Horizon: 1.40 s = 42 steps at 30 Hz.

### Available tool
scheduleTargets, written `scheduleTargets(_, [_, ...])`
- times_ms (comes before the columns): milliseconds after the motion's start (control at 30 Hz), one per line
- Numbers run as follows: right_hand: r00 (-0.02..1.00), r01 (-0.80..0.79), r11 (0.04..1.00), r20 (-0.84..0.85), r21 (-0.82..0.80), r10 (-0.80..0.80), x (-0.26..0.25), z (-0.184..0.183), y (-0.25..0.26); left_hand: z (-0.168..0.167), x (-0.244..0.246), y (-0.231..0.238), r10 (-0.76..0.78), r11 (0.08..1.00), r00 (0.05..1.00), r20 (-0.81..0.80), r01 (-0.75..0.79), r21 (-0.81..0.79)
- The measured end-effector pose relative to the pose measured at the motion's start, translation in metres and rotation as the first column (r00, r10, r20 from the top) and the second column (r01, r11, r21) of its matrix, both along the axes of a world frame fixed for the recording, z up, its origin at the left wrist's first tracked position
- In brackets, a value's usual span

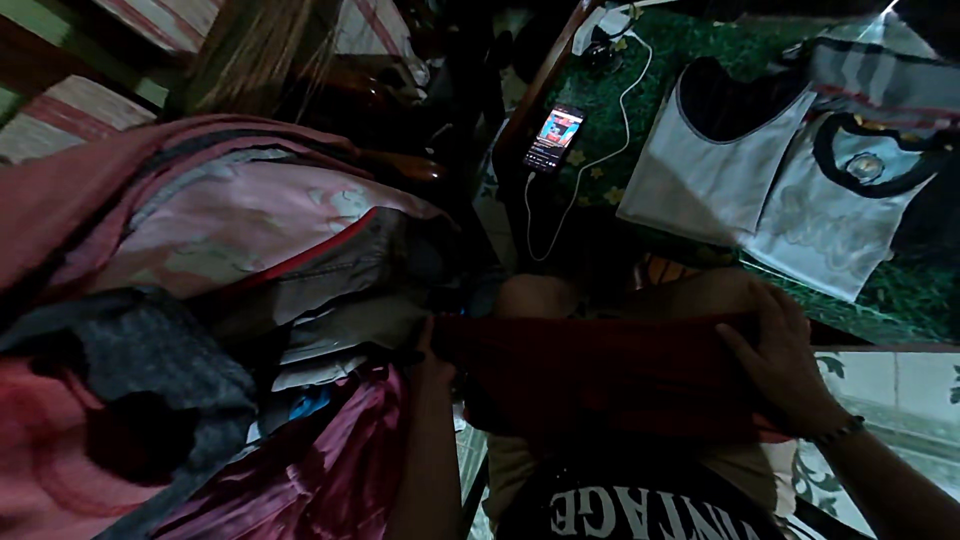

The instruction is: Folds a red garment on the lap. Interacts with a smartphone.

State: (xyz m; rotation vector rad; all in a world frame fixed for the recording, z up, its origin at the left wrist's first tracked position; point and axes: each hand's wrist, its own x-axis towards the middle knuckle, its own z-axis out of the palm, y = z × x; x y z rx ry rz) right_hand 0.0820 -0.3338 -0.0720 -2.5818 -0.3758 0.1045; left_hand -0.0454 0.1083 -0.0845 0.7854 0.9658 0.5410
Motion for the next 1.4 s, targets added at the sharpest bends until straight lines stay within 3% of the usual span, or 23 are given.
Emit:
scheduleTargets(167, [1.0,-0.01,1.0,0.016,-0.013,0.01,0.001,-0.001,0.0,-0.005,0.005,-0.001,-0.028,0.994,0.972,-0.232,0.052,0.101])
scheduleTargets(233, [1.0,-0.005,1.0,0.02,-0.028,0.006,0.001,-0.001,0.0,0.008,0.003,-0.008,-0.125,0.961,0.894,-0.43,0.217,0.172])
scheduleTargets(300, [0.999,-0.002,1.0,0.049,-0.028,0.003,-0.001,0.003,0.004,0.023,-0.008,-0.018,-0.224,0.831,0.77,-0.597,0.471,0.296])
scheduleTargets(367, [0.992,-0.079,0.997,0.095,0.018,0.077,-0.006,0.014,0.017,0.037,-0.029,-0.035,-0.264,0.563,0.715,-0.648,0.66,0.498])
scheduleTargets(433, [0.963,-0.259,0.961,0.106,0.099,0.248,-0.019,0.031,0.04,0.046,-0.054,-0.051,-0.345,0.164,0.713,-0.611,0.686,0.708])
scheduleTargets(533, [0.825,-0.565,0.8,0.162,0.202,0.542,-0.046,0.044,0.083,0.058,-0.079,-0.075,-0.472,-0.3,0.544,-0.694,0.641,0.707])
scheduleTargets(600, [0.698,-0.716,0.677,0.213,0.174,0.684,-0.062,0.038,0.107,0.051,-0.087,-0.083,-0.474,-0.455,0.454,-0.755,0.607,0.651])
scheduleTargets(700, [0.601,-0.798,0.592,0.197,0.111,0.774,-0.074,0.025,0.131,0.036,-0.092,-0.084,-0.468,-0.484,0.429,-0.773,0.607,0.63])
scheduleTargets(933, [0.622,-0.769,0.639,0.248,0.017,0.743,-0.079,0.012,0.136,0.043,-0.093,-0.072,-0.503,-0.532,0.394,-0.769,0.56,0.635])
scheduleTargets(1100, [0.615,-0.778,0.626,0.272,0.057,0.74,-0.08,0.009,0.132,0.056,-0.082,-0.062,-0.584,-0.534,0.348,-0.733,0.516,0.67])
scheduleTargets(1200, [0.671,-0.737,0.662,0.262,0.137,0.694,-0.081,0.009,0.132,0.068,-0.068,-0.059,-0.64,-0.423,0.339,-0.69,0.595,0.684])
scheduleTargets(1300, [0.759,-0.637,0.726,0.044,0.259,0.65,-0.082,0.023,0.13,0.086,-0.036,-0.059,-0.657,-0.288,0.316,-0.684,0.733,0.616])
scheduleTargets(1400, [0.813,-0.506,0.799,-0.129,0.325,0.568,-0.082,0.03,0.13,0.081,0.0,-0.055,-0.678,-0.173,0.267,-0.685,0.848,0.501])
